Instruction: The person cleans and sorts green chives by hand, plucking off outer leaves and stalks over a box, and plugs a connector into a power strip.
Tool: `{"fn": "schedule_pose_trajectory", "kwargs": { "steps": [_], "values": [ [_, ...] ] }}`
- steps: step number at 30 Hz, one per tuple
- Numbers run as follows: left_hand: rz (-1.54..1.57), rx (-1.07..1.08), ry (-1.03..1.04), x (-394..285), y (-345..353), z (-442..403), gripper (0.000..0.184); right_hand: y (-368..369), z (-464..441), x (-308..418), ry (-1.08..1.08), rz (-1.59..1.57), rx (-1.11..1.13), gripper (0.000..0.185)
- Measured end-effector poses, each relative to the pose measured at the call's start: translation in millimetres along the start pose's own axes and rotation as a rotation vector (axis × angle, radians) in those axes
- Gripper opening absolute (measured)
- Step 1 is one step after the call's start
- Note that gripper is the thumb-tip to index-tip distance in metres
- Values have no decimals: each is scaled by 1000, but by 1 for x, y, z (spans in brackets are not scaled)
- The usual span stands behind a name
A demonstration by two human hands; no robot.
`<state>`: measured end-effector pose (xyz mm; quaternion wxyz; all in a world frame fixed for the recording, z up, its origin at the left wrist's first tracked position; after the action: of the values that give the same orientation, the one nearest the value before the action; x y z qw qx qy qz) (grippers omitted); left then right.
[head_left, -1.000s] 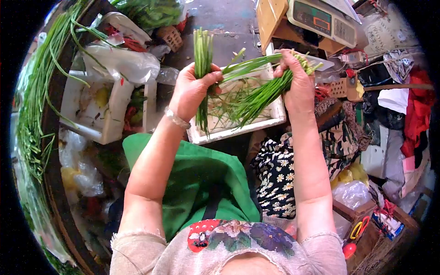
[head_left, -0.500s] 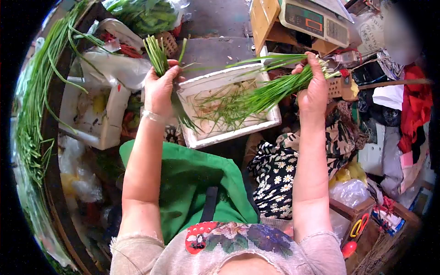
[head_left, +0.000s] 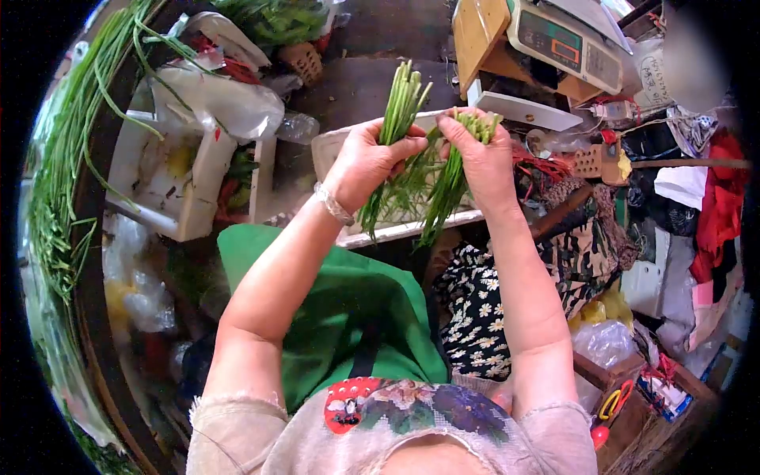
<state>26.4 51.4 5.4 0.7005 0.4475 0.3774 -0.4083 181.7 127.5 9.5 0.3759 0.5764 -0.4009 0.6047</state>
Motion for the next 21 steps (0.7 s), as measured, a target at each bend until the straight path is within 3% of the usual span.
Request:
{"fn": "schedule_pose_trajectory", "kwargs": {
  "steps": [12, 16, 19, 21],
  "values": [
    [22, -14, 75, -2, -7, -1, 8, -8, 0, -5, -39, 201, 176, 14],
    [-35, -85, 94, -4, -14, -1, 8, -13, 4, -2, 65, 176, 265, 16],
    [-106, -96, 90, -12, -16, 1, 11, -23, 2, 1, 77, 65, 124, 16],
    [-117, -90, 99, -15, -12, 3, 13, -28, 1, 3, 145, -93, 147, 15]
  ]
}}
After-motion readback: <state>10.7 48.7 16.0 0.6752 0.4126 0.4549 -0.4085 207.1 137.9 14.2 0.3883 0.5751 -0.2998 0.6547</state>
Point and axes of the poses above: each hand's wrist, its own z-axis away from the middle knuckle, its own y-axis out of the palm, x = y × z, the point moved 2 cm from there along -z, towards the middle knuckle, and after that the axes turned 9 degrees about z, right-handed, at the moved point
